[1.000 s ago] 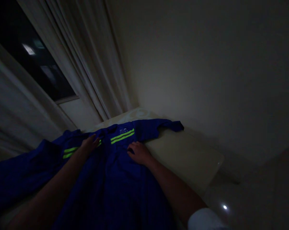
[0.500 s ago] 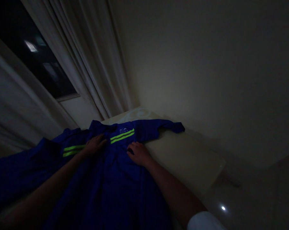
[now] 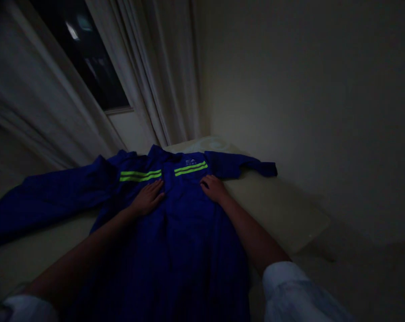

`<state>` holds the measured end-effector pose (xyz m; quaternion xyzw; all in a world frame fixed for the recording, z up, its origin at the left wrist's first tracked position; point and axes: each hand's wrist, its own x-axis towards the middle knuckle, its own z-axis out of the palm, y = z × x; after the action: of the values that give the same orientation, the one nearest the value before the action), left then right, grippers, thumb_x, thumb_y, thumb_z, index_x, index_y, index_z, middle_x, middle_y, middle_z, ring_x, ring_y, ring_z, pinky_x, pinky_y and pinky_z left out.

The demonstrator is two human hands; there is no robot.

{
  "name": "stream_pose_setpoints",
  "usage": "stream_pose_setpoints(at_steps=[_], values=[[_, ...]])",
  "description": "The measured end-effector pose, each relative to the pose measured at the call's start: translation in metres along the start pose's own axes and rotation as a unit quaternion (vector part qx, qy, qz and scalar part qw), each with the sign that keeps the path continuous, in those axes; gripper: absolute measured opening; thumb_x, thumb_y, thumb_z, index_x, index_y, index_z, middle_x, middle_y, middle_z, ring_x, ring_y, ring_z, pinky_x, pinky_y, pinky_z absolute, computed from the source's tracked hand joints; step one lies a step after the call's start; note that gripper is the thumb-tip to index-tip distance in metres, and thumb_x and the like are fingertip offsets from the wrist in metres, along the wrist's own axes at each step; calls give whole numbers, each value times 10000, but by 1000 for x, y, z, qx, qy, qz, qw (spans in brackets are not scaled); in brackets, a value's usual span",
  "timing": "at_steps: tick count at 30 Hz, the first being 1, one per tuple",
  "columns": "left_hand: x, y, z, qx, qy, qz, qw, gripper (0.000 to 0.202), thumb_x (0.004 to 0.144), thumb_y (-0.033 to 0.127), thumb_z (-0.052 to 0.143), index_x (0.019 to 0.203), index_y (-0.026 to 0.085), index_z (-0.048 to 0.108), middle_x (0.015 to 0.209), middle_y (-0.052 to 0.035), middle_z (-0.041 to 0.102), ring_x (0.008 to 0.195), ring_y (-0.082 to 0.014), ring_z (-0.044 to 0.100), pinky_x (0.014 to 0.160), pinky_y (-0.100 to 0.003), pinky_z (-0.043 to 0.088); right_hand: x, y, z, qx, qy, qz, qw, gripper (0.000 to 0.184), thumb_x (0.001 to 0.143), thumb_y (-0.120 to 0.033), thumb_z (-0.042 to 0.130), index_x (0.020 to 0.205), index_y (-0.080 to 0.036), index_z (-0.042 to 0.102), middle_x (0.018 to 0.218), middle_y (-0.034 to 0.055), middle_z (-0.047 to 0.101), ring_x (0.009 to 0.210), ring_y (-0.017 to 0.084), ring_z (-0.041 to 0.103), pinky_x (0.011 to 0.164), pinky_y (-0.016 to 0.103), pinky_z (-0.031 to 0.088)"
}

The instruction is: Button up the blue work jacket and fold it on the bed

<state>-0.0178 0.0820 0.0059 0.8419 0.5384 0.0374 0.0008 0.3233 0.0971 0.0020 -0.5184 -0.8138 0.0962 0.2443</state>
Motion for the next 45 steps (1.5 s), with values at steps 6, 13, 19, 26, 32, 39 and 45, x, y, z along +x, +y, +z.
stream_pose_setpoints(at_steps=[6,13,19,26,32,39,45], values=[[-55,63,-21,-22,22,-14,999,634,1090,495,313,1577,118,463,1675,-178,411,1536,-329,407,1255,-535,344,13,-27,-20,-186,-76,36,979,282,1057,-252,523,1246,-141,700,1231,174,707,1191,287,621,1050,392,433],[-151,105,-4,-18,-7,-45,999,835,1006,759,286,1690,283,245,1759,-134,204,1599,-465,194,1162,-861,146,-34,-94,17,-125,-197,11,972,893,939,-852,429,1678,-375,273,1743,150,263,1584,471,211,1187,753,197],[-76,85,-14,-41,-39,-21,998,818,1020,737,293,1684,261,266,1767,-121,167,1617,-421,164,1195,-815,158,26,-86,11,-161,-197,23,967,702,1045,-694,385,1662,-366,323,1758,100,249,1612,376,198,1232,712,164],[-104,93,-7,-36,-9,-18,999,786,1038,691,288,1682,241,267,1759,-123,177,1619,-408,168,1203,-820,117,25,-116,7,-182,-156,4,971,497,1003,-196,492,1490,-270,558,1457,116,633,1330,252,602,1092,385,474],[-137,102,-5,-69,15,-19,997,780,1029,711,285,1680,280,277,1749,-126,216,1611,-424,191,1206,-822,92,46,-117,1,-219,-110,89,965,325,1004,-235,516,1260,-127,686,1203,228,730,1158,338,705,983,434,521],[-131,99,-11,-139,1,-16,990,829,974,797,313,1669,345,302,1754,-107,202,1612,-449,156,1205,-833,5,138,-138,47,-170,-75,40,982,417,1113,-366,442,1479,-203,559,1430,127,634,1324,182,593,1083,263,438],[-134,96,-16,-173,-15,-15,985,776,985,677,420,1680,382,244,1763,-83,157,1621,-442,95,1203,-833,-29,184,-138,80,-190,-78,64,977,356,1047,-367,584,1353,-212,679,1309,143,674,1187,243,664,966,318,504]])
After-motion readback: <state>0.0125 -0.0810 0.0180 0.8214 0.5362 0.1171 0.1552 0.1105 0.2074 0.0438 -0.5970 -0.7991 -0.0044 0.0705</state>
